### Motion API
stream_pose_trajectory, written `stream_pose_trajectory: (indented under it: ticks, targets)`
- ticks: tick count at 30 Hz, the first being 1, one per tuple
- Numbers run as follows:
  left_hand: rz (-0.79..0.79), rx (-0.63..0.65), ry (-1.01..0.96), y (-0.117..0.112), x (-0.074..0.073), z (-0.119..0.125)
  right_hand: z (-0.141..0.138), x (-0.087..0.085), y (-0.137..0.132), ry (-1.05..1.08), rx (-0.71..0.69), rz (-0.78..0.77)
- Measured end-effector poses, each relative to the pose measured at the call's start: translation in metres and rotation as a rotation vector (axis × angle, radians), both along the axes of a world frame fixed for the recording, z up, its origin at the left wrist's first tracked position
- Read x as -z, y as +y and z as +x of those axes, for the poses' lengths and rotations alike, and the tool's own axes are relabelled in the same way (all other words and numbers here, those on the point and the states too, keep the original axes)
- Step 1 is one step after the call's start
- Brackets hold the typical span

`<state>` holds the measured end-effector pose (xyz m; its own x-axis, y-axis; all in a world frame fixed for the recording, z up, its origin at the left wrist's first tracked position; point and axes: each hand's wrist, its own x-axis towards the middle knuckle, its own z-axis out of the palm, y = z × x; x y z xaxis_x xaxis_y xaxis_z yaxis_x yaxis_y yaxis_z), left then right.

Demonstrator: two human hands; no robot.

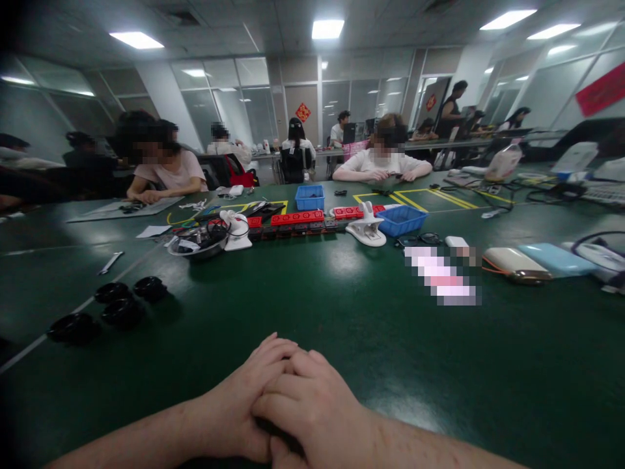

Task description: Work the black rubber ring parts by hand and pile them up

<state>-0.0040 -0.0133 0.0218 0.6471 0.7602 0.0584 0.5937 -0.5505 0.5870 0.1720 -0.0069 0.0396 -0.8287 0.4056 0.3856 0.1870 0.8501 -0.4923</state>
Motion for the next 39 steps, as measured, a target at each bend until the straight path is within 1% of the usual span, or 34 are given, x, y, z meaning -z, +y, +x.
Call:
stream_pose_trajectory:
  ticks: [4, 8, 10, 13, 16, 20, 24, 28, 31, 34, 36, 39]
  targets:
    - [0.045, -0.088, -0.005, -0.002, 0.002, 0.001, 0.002, -0.001, 0.001, 0.107, 0.067, 0.004]
    - [0.106, -0.205, 0.009, -0.007, 0.006, 0.006, -0.001, 0.003, 0.001, 0.077, 0.177, -0.020]
    - [0.095, -0.226, 0.024, -0.008, 0.007, 0.007, -0.003, 0.004, 0.000, 0.039, 0.201, -0.047]
    - [0.060, -0.208, 0.017, -0.007, 0.007, 0.007, -0.004, 0.005, 0.001, -0.019, 0.215, -0.060]
    - [0.066, -0.161, -0.007, -0.004, 0.006, 0.004, -0.003, 0.005, 0.003, -0.039, 0.209, -0.050]
    - [0.067, -0.058, -0.029, -0.001, 0.005, 0.002, -0.002, 0.006, 0.004, 0.002, 0.108, -0.034]
    - [0.054, 0.003, -0.025, 0.001, 0.005, -0.001, -0.002, 0.005, 0.002, -0.010, 0.000, 0.000]
    - [0.049, 0.039, 0.002, 0.003, 0.004, -0.002, -0.001, 0.002, 0.001, -0.048, -0.047, 0.001]
    - [0.041, 0.047, 0.034, 0.003, 0.001, -0.002, 0.001, -0.003, 0.001, -0.035, -0.070, -0.012]
    - [0.032, 0.007, 0.049, 0.000, -0.001, 0.000, 0.003, -0.008, 0.002, -0.023, -0.021, -0.032]
    - [0.048, -0.046, 0.036, -0.002, 0.000, 0.002, 0.003, -0.008, 0.003, -0.028, 0.070, -0.050]
    - [0.098, -0.129, 0.021, -0.008, 0.005, 0.006, 0.001, -0.003, 0.003, -0.055, 0.185, -0.058]
